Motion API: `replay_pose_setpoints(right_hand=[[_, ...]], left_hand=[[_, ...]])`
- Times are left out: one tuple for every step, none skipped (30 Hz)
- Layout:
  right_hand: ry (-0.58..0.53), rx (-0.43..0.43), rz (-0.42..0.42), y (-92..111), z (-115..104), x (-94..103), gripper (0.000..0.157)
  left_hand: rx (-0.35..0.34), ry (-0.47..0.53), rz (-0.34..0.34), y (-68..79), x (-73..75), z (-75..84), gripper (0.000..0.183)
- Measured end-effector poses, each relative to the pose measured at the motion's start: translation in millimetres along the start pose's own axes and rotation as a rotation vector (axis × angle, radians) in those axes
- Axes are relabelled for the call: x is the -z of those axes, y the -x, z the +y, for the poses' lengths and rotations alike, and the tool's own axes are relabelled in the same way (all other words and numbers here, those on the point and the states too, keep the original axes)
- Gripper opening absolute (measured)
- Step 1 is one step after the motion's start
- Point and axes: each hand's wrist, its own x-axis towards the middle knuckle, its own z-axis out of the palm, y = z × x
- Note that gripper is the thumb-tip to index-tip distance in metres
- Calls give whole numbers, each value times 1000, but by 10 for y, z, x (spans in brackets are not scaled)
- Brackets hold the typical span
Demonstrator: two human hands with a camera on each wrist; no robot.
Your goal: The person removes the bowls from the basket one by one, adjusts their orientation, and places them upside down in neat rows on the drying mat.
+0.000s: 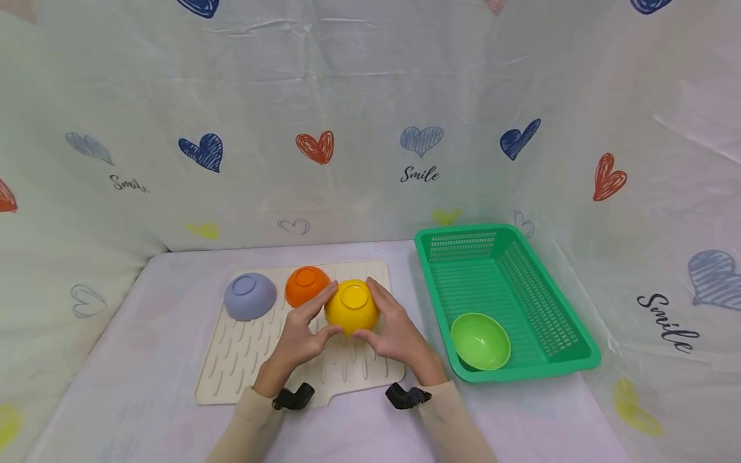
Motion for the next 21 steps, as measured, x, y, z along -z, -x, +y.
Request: replay_pose_setpoints(right_hand=[[3, 2, -8, -11, 11, -6, 94], [6, 8, -9, -22, 23, -11, 94], [13, 12, -8, -31, 34, -15, 94], [19, 15, -1, -38, 45, -20, 93], [23, 15, 7, -47, 58, -26, 93], [27, 14, 18, -57, 78, -36, 92], [28, 8, 29, -67, 100, -48, 92], [37, 0, 41, -76, 131, -65, 91], [40, -6, 52, -85, 159, -80, 92], [40, -12, 64, -95, 188, -97, 92], [41, -21, 75, -106, 216, -113, 92], [43, -28, 86, -115, 245, -129, 92], [41, -37, 95, -124, 270, -143, 93], [38, -43, 103, -134, 290, -153, 93], [33, -49, 109, -146, 307, -163, 93], [30, -57, 115, -159, 327, -174, 93], [27, -62, 122, -172, 343, -182, 93], [25, -65, 127, -184, 360, -191, 93], [24, -68, 132, -194, 374, -197, 93], [21, -68, 137, -205, 389, -205, 93], [23, -67, 141, -217, 407, -214, 93]], left_hand=[[8, -4, -4, -1, -6, -19, 74], [13, -11, -8, -3, -12, -40, 74], [19, -15, -13, -9, -17, -57, 74], [30, -17, -19, -15, -22, -73, 75], [38, -22, -23, -23, -31, -89, 74], [45, -27, -27, -32, -42, -104, 74], [56, -30, -29, -41, -52, -117, 74], [66, -33, -28, -50, -62, -128, 73], [72, -37, -25, -59, -74, -138, 72], [79, -41, -21, -68, -86, -147, 71], [85, -46, -15, -79, -99, -156, 70], [89, -52, -7, -89, -112, -166, 69], [94, -56, -2, -99, -123, -173, 68], [98, -63, 1, -110, -134, -179, 67], [103, -67, 3, -123, -144, -187, 66], [110, -72, 2, -138, -152, -194, 65], [116, -75, 0, -153, -161, -204, 65], [123, -81, -4, -168, -169, -213, 64], [132, -87, -10, -182, -175, -222, 64], [140, -91, -15, -196, -181, -230, 64], [148, -96, -21, -207, -187, -242, 64]])
